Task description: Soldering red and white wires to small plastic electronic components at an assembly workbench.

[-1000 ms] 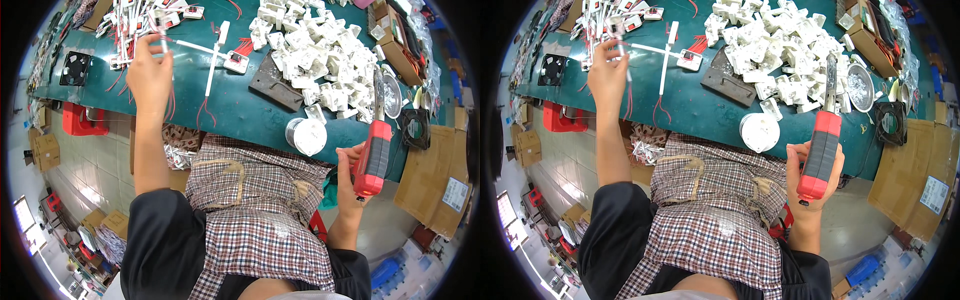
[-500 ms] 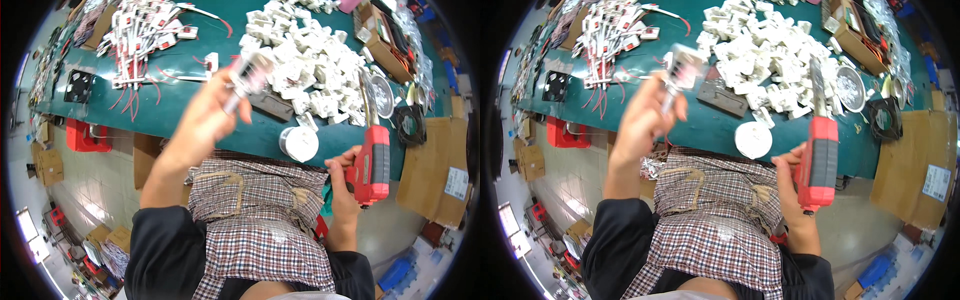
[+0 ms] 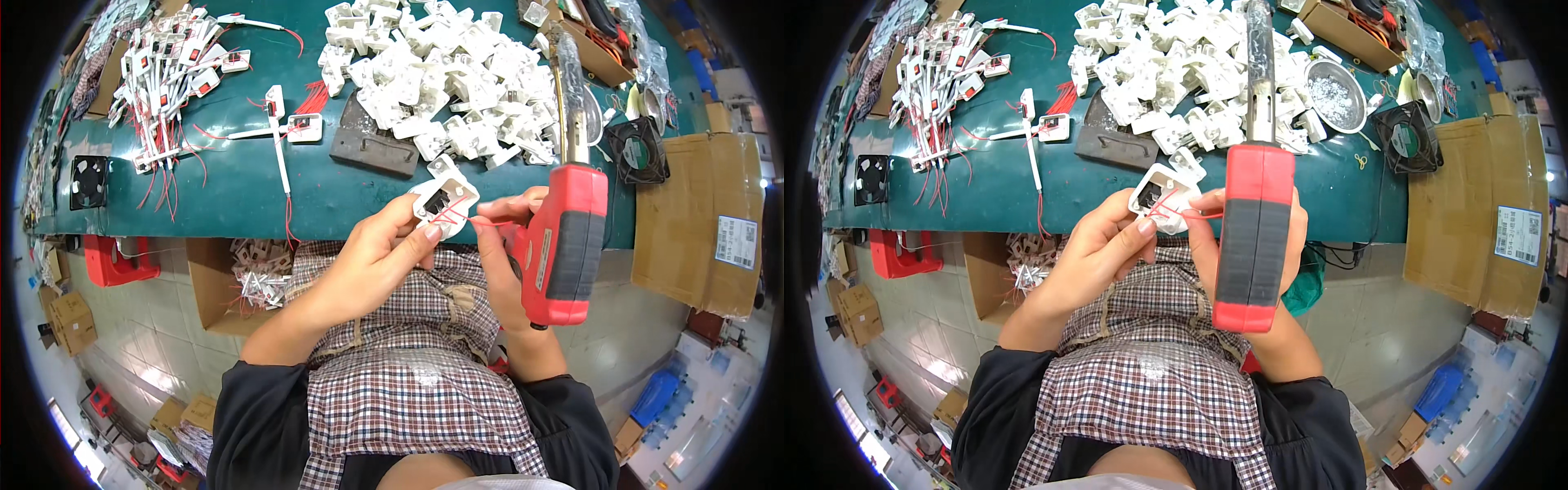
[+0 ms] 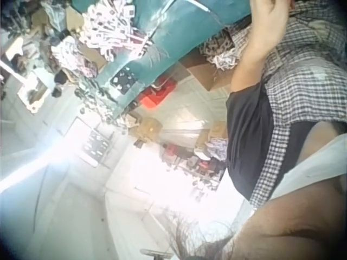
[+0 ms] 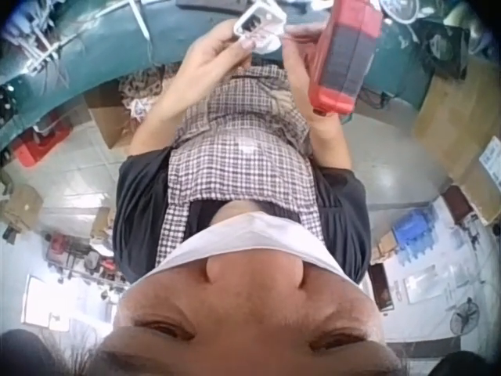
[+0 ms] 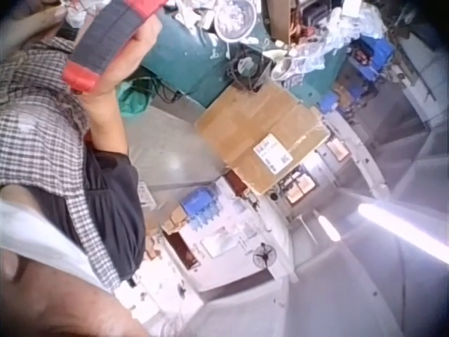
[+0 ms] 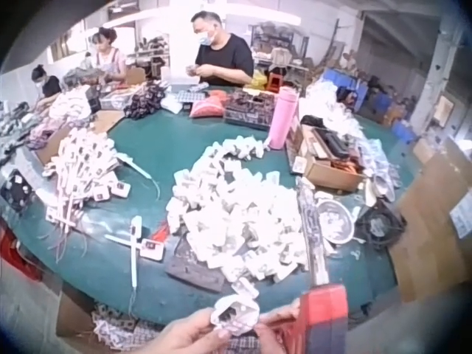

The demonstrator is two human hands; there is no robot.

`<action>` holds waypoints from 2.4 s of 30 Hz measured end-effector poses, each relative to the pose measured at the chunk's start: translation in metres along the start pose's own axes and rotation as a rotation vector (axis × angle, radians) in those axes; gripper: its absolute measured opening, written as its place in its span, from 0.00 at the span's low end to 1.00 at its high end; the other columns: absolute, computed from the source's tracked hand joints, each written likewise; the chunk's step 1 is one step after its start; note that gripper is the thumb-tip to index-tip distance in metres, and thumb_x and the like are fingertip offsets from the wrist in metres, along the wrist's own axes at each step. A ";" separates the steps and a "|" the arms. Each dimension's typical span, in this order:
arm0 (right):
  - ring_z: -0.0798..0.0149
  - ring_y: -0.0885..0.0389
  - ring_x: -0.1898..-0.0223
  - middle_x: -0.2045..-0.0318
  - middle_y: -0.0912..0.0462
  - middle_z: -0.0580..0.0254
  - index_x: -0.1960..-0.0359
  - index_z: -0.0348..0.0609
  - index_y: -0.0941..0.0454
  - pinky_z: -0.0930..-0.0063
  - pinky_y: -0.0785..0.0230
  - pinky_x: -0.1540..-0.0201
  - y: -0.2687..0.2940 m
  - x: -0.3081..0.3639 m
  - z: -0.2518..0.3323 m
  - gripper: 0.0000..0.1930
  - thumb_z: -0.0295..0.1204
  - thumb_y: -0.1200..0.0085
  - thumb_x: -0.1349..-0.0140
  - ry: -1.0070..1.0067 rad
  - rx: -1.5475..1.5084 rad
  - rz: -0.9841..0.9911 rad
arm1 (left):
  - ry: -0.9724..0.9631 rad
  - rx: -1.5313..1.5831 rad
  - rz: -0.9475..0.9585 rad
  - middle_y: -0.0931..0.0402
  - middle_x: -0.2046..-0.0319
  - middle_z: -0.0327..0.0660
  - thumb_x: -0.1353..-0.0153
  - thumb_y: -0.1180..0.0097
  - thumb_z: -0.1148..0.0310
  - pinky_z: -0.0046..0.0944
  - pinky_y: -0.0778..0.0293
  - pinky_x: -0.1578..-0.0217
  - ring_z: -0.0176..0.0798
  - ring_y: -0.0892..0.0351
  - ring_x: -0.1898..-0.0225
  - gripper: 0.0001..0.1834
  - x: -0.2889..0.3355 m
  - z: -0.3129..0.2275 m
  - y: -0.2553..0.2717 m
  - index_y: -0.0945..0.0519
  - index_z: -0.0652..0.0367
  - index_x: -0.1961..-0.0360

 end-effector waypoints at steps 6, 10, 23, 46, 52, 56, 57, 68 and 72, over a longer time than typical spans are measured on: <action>0.67 0.16 0.62 0.64 0.20 0.62 0.49 0.37 0.29 0.77 0.21 0.63 -0.010 0.015 -0.021 0.25 0.16 0.30 0.46 -0.190 -0.273 -0.114 | -0.202 -0.258 -0.135 0.19 0.61 0.44 0.26 0.47 0.68 0.36 0.22 0.64 0.37 0.17 0.67 0.16 0.003 -0.010 -0.003 0.26 0.64 0.42; 0.66 0.15 0.55 0.57 0.23 0.60 0.43 0.40 0.37 0.75 0.21 0.54 -0.020 0.019 -0.030 0.26 0.12 0.39 0.38 -0.421 -0.540 -0.112 | -0.305 -0.567 -0.265 0.18 0.61 0.53 0.32 0.40 0.70 0.43 0.20 0.64 0.51 0.14 0.66 0.18 0.009 -0.021 0.001 0.25 0.64 0.43; 0.73 0.24 0.59 0.50 0.31 0.63 0.42 0.41 0.35 0.76 0.27 0.55 -0.016 0.028 -0.025 0.27 0.09 0.41 0.41 -0.462 -0.622 -0.107 | -0.239 0.015 -0.037 0.22 0.49 0.43 0.30 0.49 0.79 0.36 0.20 0.50 0.34 0.18 0.50 0.18 0.003 -0.004 0.001 0.29 0.67 0.39; 0.73 0.24 0.58 0.51 0.32 0.62 0.44 0.41 0.36 0.77 0.29 0.53 -0.027 0.039 -0.018 0.24 0.10 0.42 0.39 -0.505 -0.657 -0.011 | -0.461 -0.336 -0.297 0.16 0.65 0.37 0.45 0.28 0.78 0.29 0.24 0.65 0.27 0.19 0.64 0.12 0.019 -0.029 0.012 0.17 0.63 0.60; 0.72 0.22 0.59 0.54 0.30 0.63 0.43 0.42 0.36 0.76 0.27 0.54 -0.031 0.034 -0.016 0.24 0.11 0.43 0.37 -0.532 -0.605 0.090 | -0.438 -0.312 -0.383 0.15 0.68 0.39 0.45 0.27 0.77 0.31 0.22 0.67 0.30 0.15 0.67 0.11 0.022 -0.029 0.024 0.16 0.62 0.63; 0.69 0.20 0.58 0.55 0.26 0.60 0.46 0.39 0.31 0.70 0.25 0.51 -0.007 0.037 -0.022 0.16 0.16 0.46 0.33 -0.502 -0.487 -0.030 | -0.461 -0.416 -0.525 0.16 0.70 0.39 0.46 0.26 0.76 0.31 0.23 0.71 0.31 0.16 0.71 0.11 0.018 -0.023 0.036 0.17 0.62 0.63; 0.69 0.20 0.59 0.55 0.26 0.60 0.46 0.39 0.31 0.69 0.25 0.50 0.001 0.040 -0.023 0.15 0.19 0.46 0.32 -0.531 -0.458 -0.017 | -0.454 -0.445 -0.543 0.16 0.70 0.39 0.46 0.26 0.76 0.31 0.23 0.72 0.30 0.16 0.72 0.11 0.017 -0.022 0.037 0.17 0.61 0.64; 0.58 0.17 0.64 0.60 0.19 0.53 0.58 0.37 0.19 0.68 0.25 0.60 0.072 0.110 -0.028 0.16 0.30 0.31 0.45 -0.616 -0.187 0.277 | -0.588 -0.625 -0.591 0.19 0.69 0.36 0.46 0.28 0.81 0.28 0.23 0.67 0.27 0.18 0.70 0.13 0.006 -0.024 0.028 0.21 0.62 0.65; 0.57 0.20 0.71 0.67 0.20 0.55 0.56 0.38 0.22 0.68 0.27 0.68 0.062 0.121 -0.032 0.17 0.24 0.32 0.48 -0.601 -0.155 0.367 | -0.545 -0.564 -0.604 0.18 0.68 0.41 0.57 0.30 0.80 0.39 0.20 0.66 0.42 0.15 0.68 0.15 0.003 -0.018 0.031 0.21 0.60 0.66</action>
Point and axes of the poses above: each hand's wrist, its own x-axis away from the middle knuckle, its own y-axis out of the back of the hand, z = x × y, the point moved 9 cm from there along -x, towards the middle knuckle
